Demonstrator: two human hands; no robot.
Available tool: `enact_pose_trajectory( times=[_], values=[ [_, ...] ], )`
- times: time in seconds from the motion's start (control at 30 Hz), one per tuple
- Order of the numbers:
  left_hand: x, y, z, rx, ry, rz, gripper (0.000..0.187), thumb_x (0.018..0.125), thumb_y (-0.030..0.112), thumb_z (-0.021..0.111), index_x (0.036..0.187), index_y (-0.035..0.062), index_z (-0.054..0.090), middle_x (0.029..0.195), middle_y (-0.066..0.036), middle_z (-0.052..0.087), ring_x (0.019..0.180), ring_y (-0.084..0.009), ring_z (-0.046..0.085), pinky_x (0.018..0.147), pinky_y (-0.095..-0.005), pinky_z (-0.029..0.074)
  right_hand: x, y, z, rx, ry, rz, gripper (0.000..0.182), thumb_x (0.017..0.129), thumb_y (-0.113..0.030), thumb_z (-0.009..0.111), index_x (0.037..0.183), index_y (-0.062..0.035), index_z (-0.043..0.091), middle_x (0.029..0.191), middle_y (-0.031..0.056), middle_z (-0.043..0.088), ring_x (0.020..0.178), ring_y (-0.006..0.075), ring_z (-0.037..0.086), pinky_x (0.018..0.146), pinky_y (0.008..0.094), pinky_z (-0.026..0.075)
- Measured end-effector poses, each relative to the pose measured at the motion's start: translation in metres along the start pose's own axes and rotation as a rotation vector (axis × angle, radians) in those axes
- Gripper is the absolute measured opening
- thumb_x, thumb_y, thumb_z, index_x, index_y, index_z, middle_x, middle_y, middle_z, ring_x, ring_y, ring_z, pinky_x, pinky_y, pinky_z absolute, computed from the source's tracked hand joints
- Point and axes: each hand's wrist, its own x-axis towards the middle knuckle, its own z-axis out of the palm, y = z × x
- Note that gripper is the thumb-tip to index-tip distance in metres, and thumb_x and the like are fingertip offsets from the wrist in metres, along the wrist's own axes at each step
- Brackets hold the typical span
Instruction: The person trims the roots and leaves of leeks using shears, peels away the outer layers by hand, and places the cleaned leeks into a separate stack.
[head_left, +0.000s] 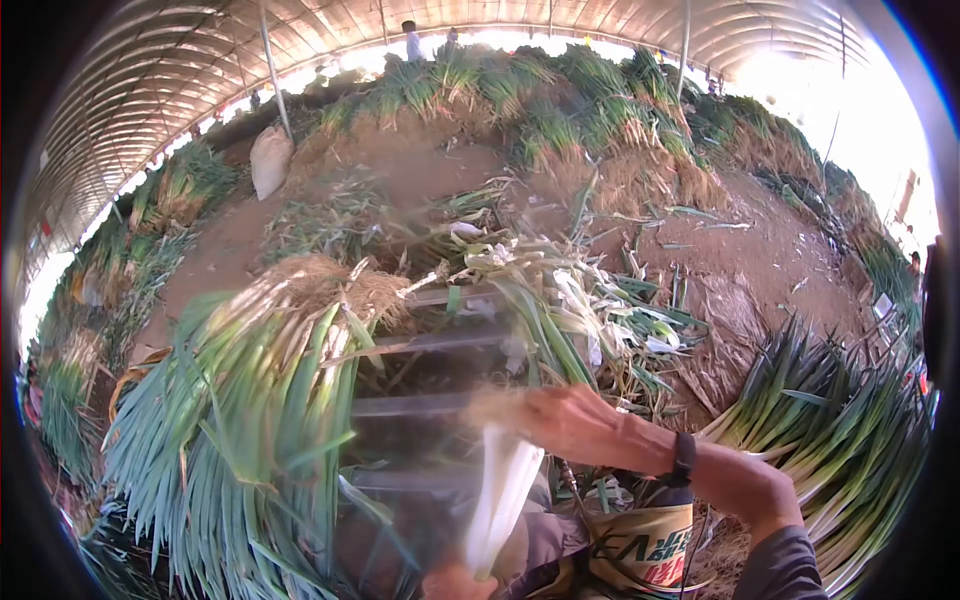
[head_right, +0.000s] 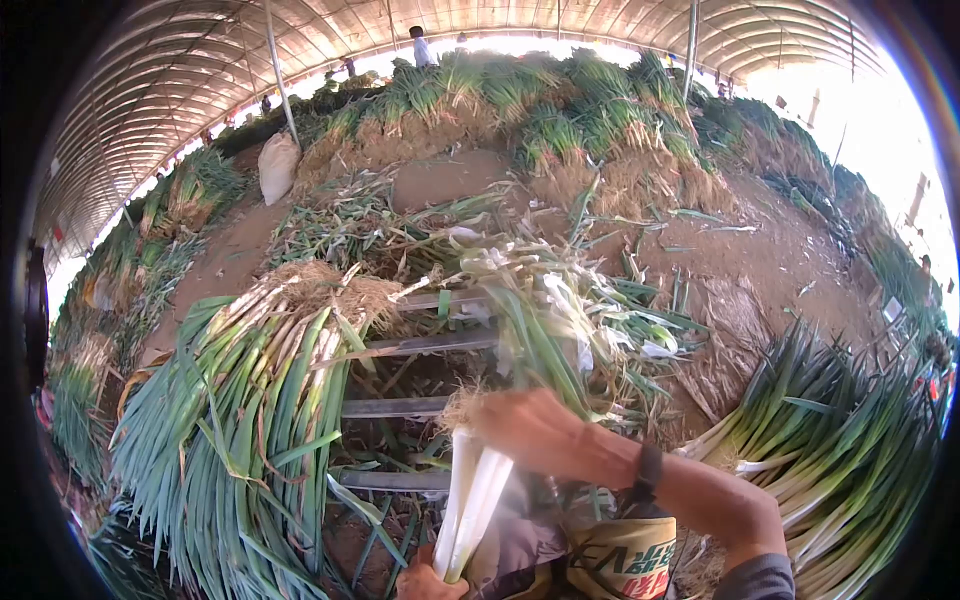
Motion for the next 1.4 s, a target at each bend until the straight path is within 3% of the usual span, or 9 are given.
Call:
enact_pose_trajectory(
  times=[0.2,0.3,0.37,0.53,0.73,0.87,0.93,1.07,1.4],
  values=[
    [-0.005,0.009,-0.004,0.025,0.010,0.011,0.041,0.076,0.036,0.073,0.093,-0.0015,0.074,0.083,-0.027,0.071,0.084,-0.0449,0.071,0.076,-0.0516,0.056,0.034,0.088,-0.055,-0.714,-0.095,0.389,0.019,0.080,-0.005,0.070,0.097,0.0024,0.064,0.087,0.0114,0.066,0.076,0.0264,0.067,0.068,0.0394,0.060],
    [-0.005,0.015,-0.010,-0.004,0.011,0.033,0.043,0.077,0.034,0.072,0.103,-0.0009,0.071,0.086,-0.027,0.071,0.086,-0.0450,0.071,0.076,-0.0520,0.056,0.036,0.072,-0.065,-0.746,0.016,0.276,0.050,0.075,-0.001,0.076,0.121,0.0036,0.058,0.107,0.0171,0.067,0.097,0.0272,0.069,0.077,0.0395,0.062],
    [-0.004,0.012,-0.008,-0.009,-0.017,0.052,0.046,0.078,0.032,0.072,0.110,-0.0009,0.068,0.087,-0.027,0.071,0.086,-0.0447,0.071,0.075,-0.0521,0.056,0.037,0.049,-0.056,-0.367,-0.041,0.131,0.031,0.078,-0.014,0.076,0.105,-0.0005,0.066,0.096,0.0137,0.068,0.102,0.0290,0.065,0.078,0.0411,0.059],
    [-0.002,0.008,-0.003,0.006,0.006,0.108,0.059,0.078,0.027,0.073,0.127,-0.0017,0.057,0.094,-0.027,0.071,0.085,-0.0442,0.071,0.074,-0.0513,0.058,0.028,0.008,0.007,-0.075,-0.215,-0.139,0.018,0.080,-0.024,0.069,0.068,-0.0100,0.069,0.079,0.0106,0.068,0.091,0.0289,0.067,0.065,0.0413,0.057],
    [-0.001,0.013,-0.003,0.030,0.014,0.086,0.064,0.076,0.027,0.076,0.130,-0.0020,0.055,0.107,-0.027,0.068,0.090,-0.0445,0.070,0.073,-0.0505,0.059,0.038,0.023,0.033,-0.261,-0.311,0.012,0.010,0.068,-0.016,0.072,0.065,-0.0078,0.069,0.069,0.0101,0.067,0.066,0.0276,0.067,0.058,0.0394,0.055],
    [0.002,0.007,-0.003,0.002,-0.019,0.094,0.072,0.078,0.029,0.076,0.138,-0.0021,0.051,0.112,-0.029,0.067,0.091,-0.0445,0.070,0.075,-0.0499,0.058,0.054,0.068,-0.022,-0.374,-0.001,0.511,0.009,0.076,-0.006,0.068,0.081,-0.0029,0.074,0.078,0.0167,0.070,0.090,0.0297,0.069,0.062,0.0410,0.058],
    [0.002,0.003,-0.008,-0.044,-0.096,0.096,0.073,0.085,0.031,0.073,0.145,-0.0021,0.047,0.119,-0.029,0.066,0.094,-0.0448,0.069,0.078,-0.0501,0.058,0.048,0.088,-0.052,-0.438,0.085,0.550,0.031,0.080,-0.002,0.065,0.110,0.0012,0.070,0.096,0.0198,0.070,0.100,0.0338,0.066,0.074,0.0448,0.059],
    [0.017,-0.009,-0.007,-0.022,-0.176,0.034,0.075,0.068,0.029,0.081,0.135,0.0048,0.057,0.105,-0.023,0.073,0.099,-0.0339,0.073,0.087,-0.0390,0.057,0.013,0.089,-0.061,-0.379,0.168,0.419,0.061,0.081,0.001,0.062,0.140,-0.0022,0.050,0.131,0.0189,0.061,0.103,0.0410,0.065,0.094,0.0452,0.054],
    [0.069,-0.097,-0.065,-0.609,-0.245,0.019,0.053,0.071,0.004,0.087,0.120,0.0013,0.068,0.100,-0.004,0.074,0.087,-0.0149,0.070,0.081,-0.0318,0.058,-0.076,0.031,-0.022,0.193,-0.056,0.536,0.050,0.082,-0.013,0.072,0.129,-0.0002,0.059,0.119,0.0217,0.067,0.098,0.0387,0.068,0.087,0.0445,0.056]
  ],
)
